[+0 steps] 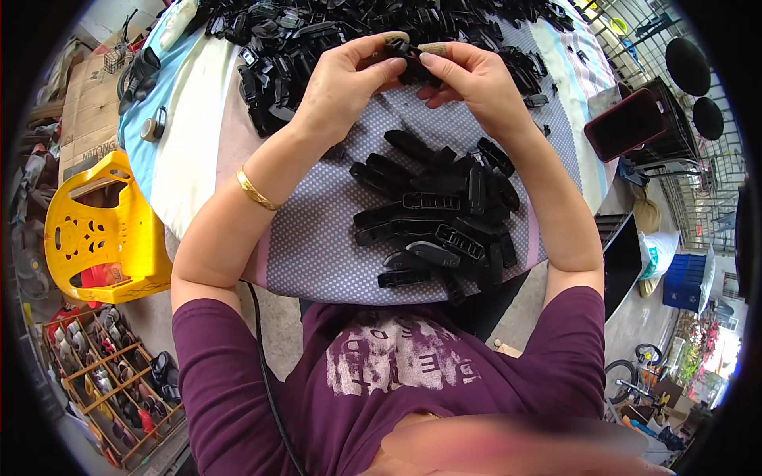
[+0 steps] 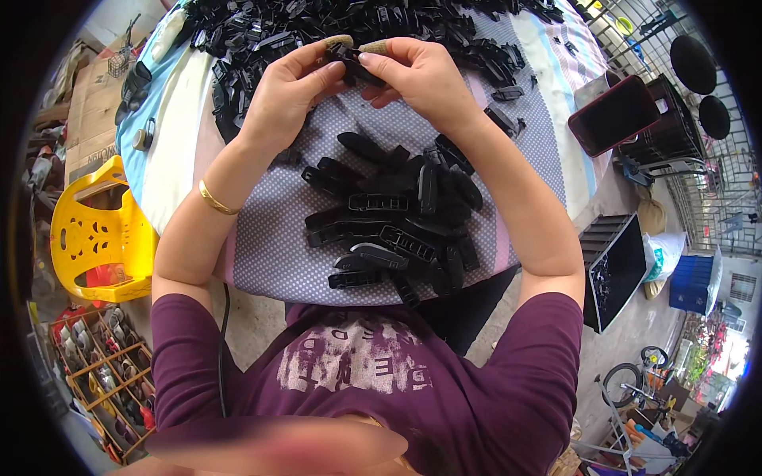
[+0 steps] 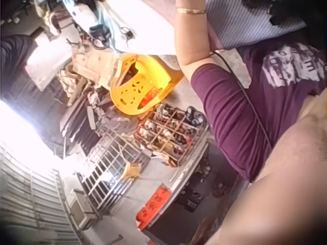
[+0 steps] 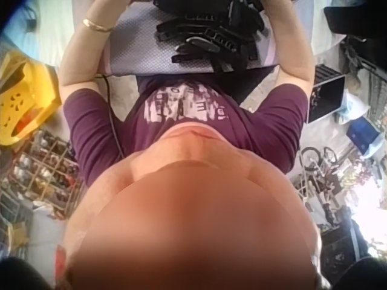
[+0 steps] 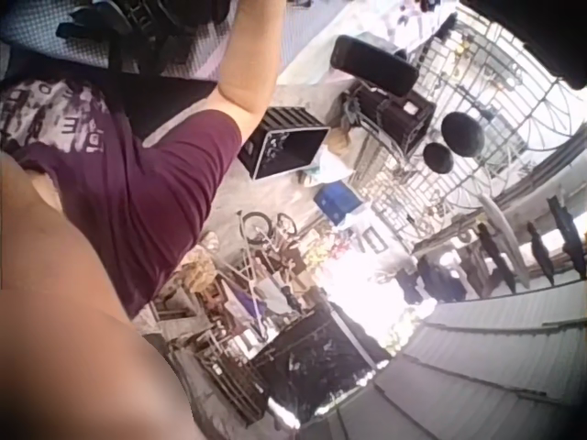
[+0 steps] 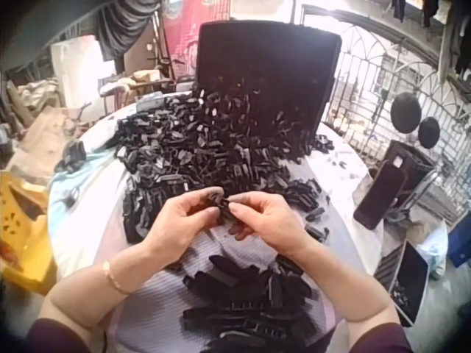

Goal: Inspecting and sorting black plastic clips at a workstation.

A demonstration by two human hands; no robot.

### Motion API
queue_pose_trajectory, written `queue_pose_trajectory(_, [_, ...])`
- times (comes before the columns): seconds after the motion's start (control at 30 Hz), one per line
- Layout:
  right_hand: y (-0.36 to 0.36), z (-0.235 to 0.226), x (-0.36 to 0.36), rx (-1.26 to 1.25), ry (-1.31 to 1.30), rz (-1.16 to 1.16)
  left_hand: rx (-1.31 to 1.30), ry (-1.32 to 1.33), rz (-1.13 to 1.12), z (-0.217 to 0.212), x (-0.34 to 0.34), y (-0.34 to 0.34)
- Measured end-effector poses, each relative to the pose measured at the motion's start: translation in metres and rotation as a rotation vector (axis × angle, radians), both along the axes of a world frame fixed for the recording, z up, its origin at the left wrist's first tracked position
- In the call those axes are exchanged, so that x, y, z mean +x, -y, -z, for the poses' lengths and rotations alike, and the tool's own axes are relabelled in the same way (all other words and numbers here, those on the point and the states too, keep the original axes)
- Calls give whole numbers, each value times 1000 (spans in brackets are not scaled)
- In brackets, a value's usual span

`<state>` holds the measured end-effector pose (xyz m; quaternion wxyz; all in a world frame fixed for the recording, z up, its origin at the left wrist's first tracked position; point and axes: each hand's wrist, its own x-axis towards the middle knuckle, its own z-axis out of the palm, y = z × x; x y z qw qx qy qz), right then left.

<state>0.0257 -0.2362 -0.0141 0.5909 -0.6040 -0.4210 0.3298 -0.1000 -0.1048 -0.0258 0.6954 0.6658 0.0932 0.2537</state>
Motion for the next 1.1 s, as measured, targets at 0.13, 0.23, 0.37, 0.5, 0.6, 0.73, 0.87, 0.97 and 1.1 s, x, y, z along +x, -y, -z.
queue_pose_trajectory(0.13, [-2, 1, -6, 55, 23, 29, -13, -1, -9, -2, 0, -5])
queue_pose_trajectory(0.23, [-3, 6, -9, 127, -14, 49, 60, -22, -12, -5, -2, -9])
queue_pose_trajectory(0.37, [-4, 5, -12, 170, 0, 48, 88, -33, -16, -7, -4, -4])
queue_pose_trajectory(0.5, [-4, 6, -14, 180, 274, 161, -143, 73, -6, 0, 0, 4])
queue_pose_trajectory(0.6, [-9, 14, -15, 279, 748, 288, -270, 109, 22, 3, 1, 6])
queue_pose_trajectory(0.73, [-4, 5, -19, 112, 579, 202, -315, 128, 92, 1, -2, -5])
queue_pose_trajectory(0.87, [2, -8, -16, -39, 368, -7, 25, 227, 154, -7, -2, -10])
queue_pose_trajectory(0.97, [6, -8, -20, 31, 694, 91, 138, 246, 137, -11, -3, -10])
queue_pose_trajectory(1.1, [4, 0, -16, 90, 735, 120, 95, 221, 140, -9, -2, -11])
